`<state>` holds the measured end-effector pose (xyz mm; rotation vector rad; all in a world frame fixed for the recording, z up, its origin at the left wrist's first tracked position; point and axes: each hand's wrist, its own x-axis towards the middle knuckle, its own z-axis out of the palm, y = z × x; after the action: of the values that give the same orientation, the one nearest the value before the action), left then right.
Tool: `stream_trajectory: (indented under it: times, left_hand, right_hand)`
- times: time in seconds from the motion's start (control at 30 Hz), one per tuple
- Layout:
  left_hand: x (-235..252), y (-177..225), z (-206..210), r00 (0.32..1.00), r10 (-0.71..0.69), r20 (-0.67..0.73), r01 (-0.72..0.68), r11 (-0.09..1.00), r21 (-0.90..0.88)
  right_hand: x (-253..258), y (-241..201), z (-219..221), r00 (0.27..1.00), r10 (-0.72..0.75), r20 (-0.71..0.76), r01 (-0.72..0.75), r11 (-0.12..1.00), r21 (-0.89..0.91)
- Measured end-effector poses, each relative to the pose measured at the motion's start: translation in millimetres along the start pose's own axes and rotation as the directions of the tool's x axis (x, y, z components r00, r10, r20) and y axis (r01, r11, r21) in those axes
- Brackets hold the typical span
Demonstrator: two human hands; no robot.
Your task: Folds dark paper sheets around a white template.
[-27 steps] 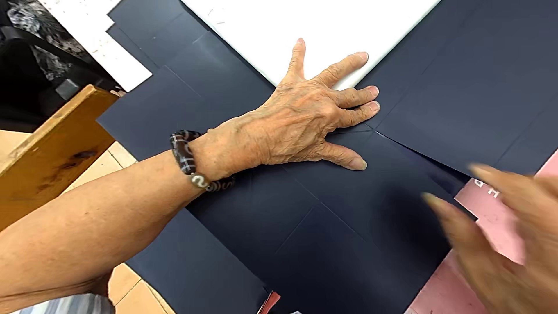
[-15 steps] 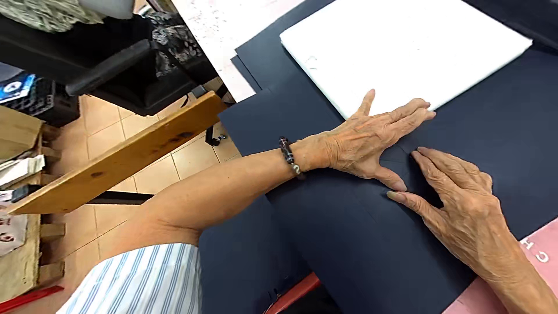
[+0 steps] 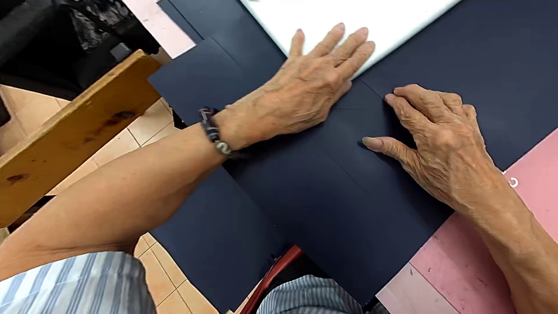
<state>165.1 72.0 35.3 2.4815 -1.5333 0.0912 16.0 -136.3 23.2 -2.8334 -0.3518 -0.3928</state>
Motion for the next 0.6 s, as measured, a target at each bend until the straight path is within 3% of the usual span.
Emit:
stream_trajectory:
  times: [0.17, 0.33, 0.4, 0.6]
  left_hand:
    - [-13.7, -1.4, -5.7, 0.999, -0.020, 0.041, 0.019, 0.999, 0.038]
    - [-8.6, 7.6, -5.6, 1.000, -0.017, -0.008, 0.017, 1.000, 0.011]
    - [-4.3, 15.7, -2.7, 0.998, 0.031, -0.058, -0.031, 0.999, -0.012]
    - [-2.8, 14.1, 8.3, 0.994, 0.108, 0.015, -0.108, 0.994, 0.025]
  right_hand:
    - [1.1, -1.4, -0.5, 1.000, 0.009, 0.002, -0.009, 1.000, 0.003]
    - [2.0, -0.5, 4.5, 1.000, 0.002, -0.023, -0.002, 1.000, -0.006]
    - [2.5, 0.7, 7.0, 0.998, -0.005, -0.055, 0.006, 1.000, 0.018]
    - [-2.4, 3.3, 9.9, 0.993, 0.050, -0.111, -0.035, 0.990, 0.136]
